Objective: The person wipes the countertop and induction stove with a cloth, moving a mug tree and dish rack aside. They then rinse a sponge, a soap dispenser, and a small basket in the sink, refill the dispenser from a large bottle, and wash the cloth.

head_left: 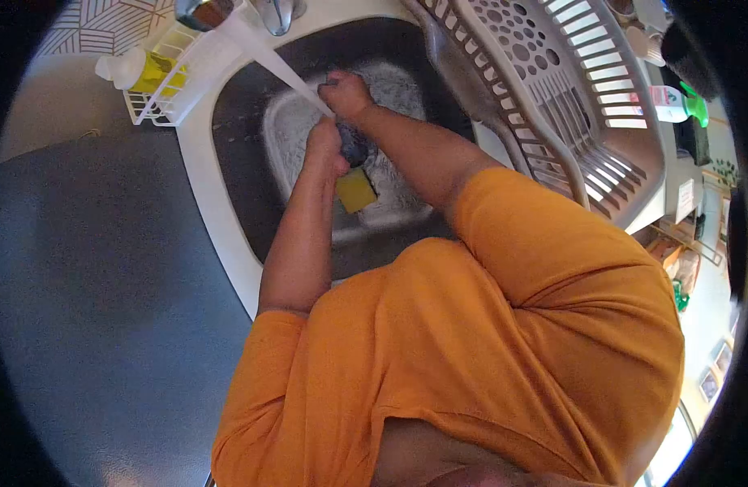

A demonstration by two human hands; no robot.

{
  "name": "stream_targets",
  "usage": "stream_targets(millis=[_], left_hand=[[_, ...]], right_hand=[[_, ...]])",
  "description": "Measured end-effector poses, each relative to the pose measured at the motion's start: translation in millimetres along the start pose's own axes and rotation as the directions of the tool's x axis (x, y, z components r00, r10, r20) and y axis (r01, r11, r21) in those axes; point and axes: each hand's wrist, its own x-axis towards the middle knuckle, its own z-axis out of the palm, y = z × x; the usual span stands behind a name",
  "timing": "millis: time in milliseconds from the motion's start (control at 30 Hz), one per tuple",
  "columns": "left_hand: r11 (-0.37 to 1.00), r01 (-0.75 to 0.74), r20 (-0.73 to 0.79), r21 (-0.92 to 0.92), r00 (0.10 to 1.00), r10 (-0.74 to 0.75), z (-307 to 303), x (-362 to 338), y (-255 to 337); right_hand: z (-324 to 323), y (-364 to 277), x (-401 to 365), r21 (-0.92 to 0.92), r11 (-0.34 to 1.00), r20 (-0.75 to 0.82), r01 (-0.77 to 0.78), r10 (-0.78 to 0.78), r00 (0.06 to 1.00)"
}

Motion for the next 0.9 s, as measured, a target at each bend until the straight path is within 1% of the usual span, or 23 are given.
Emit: stream_targets(millis=[33, 100, 133, 167, 200, 233, 267, 300, 333, 367, 400, 467, 533, 567, 600, 633, 667, 700, 733, 767, 800, 833, 900], left_hand=[[1.000, -0.006, -0.002, -0.002, 1.000, 0.006, 1.1, -8.3, 6.8], [0.957, -0.140, -0.028, 0.254, 0.988, 0.152, -1.2, -17.7, 15.1], [0.956, -0.137, -0.029, 0.258, 0.988, 0.149, -17.2, -1.1, 16.4], [0.494, -0.436, 0.152, 0.752, 0.844, 0.514, -42.6, 29.6, 15.3], [-0.234, -0.463, 0.498, 0.855, 0.606, 0.620, -56.1, 47.9, 11.7], [-0.226, -0.468, 0.498, 0.854, 0.612, 0.615, -52.5, 38.6, 13.6], [-0.056, -0.487, 0.425, 0.872, 0.693, 0.583, -41.0, 18.3, 24.8], [0.116, -0.483, 0.356, 0.868, 0.767, 0.533, -29.5, -1.2, 35.2], [0.271, -0.560, 0.340, 0.783, 0.751, 0.566, -20.0, -17.6, 37.6], [0.273, -0.562, 0.344, 0.781, 0.751, 0.563, -17.2, -29.5, 43.9], [0.319, -0.538, 0.305, 0.780, 0.772, 0.558, -15.3, -39.4, 51.5], [0.360, -0.516, 0.265, 0.777, 0.787, 0.557, -13.6, -60.2, 65.9], [0.667, -0.516, 0.066, 0.538, 0.815, 0.576, -15.6, -78.6, 74.2], [0.665, -0.516, 0.064, 0.540, 0.813, 0.579, -24.1, -73.0, 74.1], [0.830, -0.471, -0.074, 0.299, 0.856, 0.512, -40.4, -59.2, 70.1], [0.912, -0.409, -0.185, 0.019, 0.895, 0.405, -60.5, -40.8, 63.9], [0.960, -0.279, -0.161, -0.012, 0.948, 0.274, -88.3, -12.9, 51.0], [0.994, -0.079, -0.072, -0.071, 0.995, 0.074, -92.9, 4.2, 37.1], [0.986, 0.129, 0.030, -0.110, 0.992, -0.126, -88.7, 12.8, 27.0], [0.903, 0.320, 0.040, -0.286, 0.946, -0.322, -64.1, 2.2, 30.3], [0.754, 0.484, 0.088, -0.444, 0.861, -0.501, -39.9, -9.3, 35.4], [0.753, 0.486, 0.093, -0.444, 0.861, -0.500, -35.1, -1.9, 31.3], [0.922, 0.278, 0.249, -0.270, 0.945, -0.212, -32.1, 18.0, 18.8]], right_hand=[[1.5, 10.0, 13.2, -0.126, 0.987, 0.079, 0.099, -0.090, 0.993], [-3.0, 45.0, 39.3, -0.245, 0.947, 0.168, 0.207, -0.169, 0.971], [-8.9, 72.2, 49.3, -0.490, 0.728, 0.205, 0.480, -0.438, 0.875], [-9.8, 87.5, 52.0, -0.669, 0.374, 0.318, 0.643, -0.638, 0.701], [-9.9, 83.4, 49.7, -0.670, 0.372, 0.322, 0.642, -0.633, 0.704], [-13.1, 73.1, 43.9, -0.515, 0.461, 0.360, 0.722, -0.648, 0.671], [-21.1, 59.9, 36.9, -0.346, 0.534, 0.386, 0.772, -0.668, 0.636], [-32.0, 41.2, 18.8, -0.356, 0.534, 0.389, 0.767, -0.662, 0.641], [-41.2, 15.6, -11.2, -0.188, 0.716, 0.496, 0.673, -0.522, 0.694], [-45.5, 2.2, -28.0, -0.035, 0.861, 0.609, 0.507, -0.384, 0.694], [-45.1, 1.0, -28.0, -0.038, 0.861, 0.605, 0.507, -0.384, 0.697], [-40.2, 0.3, -21.1, -0.500, 0.602, 0.664, 0.623, -0.195, 0.722], [-39.0, 20.3, -12.9, -0.524, 0.646, 0.637, 0.555, -0.136, 0.759], [-40.6, 24.3, -12.3, -0.548, 0.684, 0.606, 0.482, -0.073, 0.792], [-43.0, 27.7, -10.6, -0.544, 0.685, 0.607, 0.483, -0.075, 0.791], [-47.5, 23.3, -11.0, -0.510, 0.788, 0.527, 0.345, -0.031, 0.849], [-48.9, 18.7, -11.0, -0.454, 0.867, 0.450, 0.203, 0.027, 0.893], [-44.2, 20.1, -10.9, -0.456, 0.864, 0.454, 0.212, 0.022, 0.890], [-36.3, 27.2, -12.4, -0.408, 0.846, 0.417, 0.343, -0.162, 0.895], [-31.5, 30.9, -14.7, -0.367, 0.803, 0.367, 0.469, -0.339, 0.867], [-33.7, 19.1, -26.1, -0.370, 0.800, 0.368, 0.472, -0.340, 0.866], [-40.3, -3.3, -46.1, -0.374, 0.773, 0.524, 0.512, -0.280, 0.805], [-42.7, -7.0, -57.6, -0.375, 0.742, 0.665, 0.555, -0.202, 0.719]])
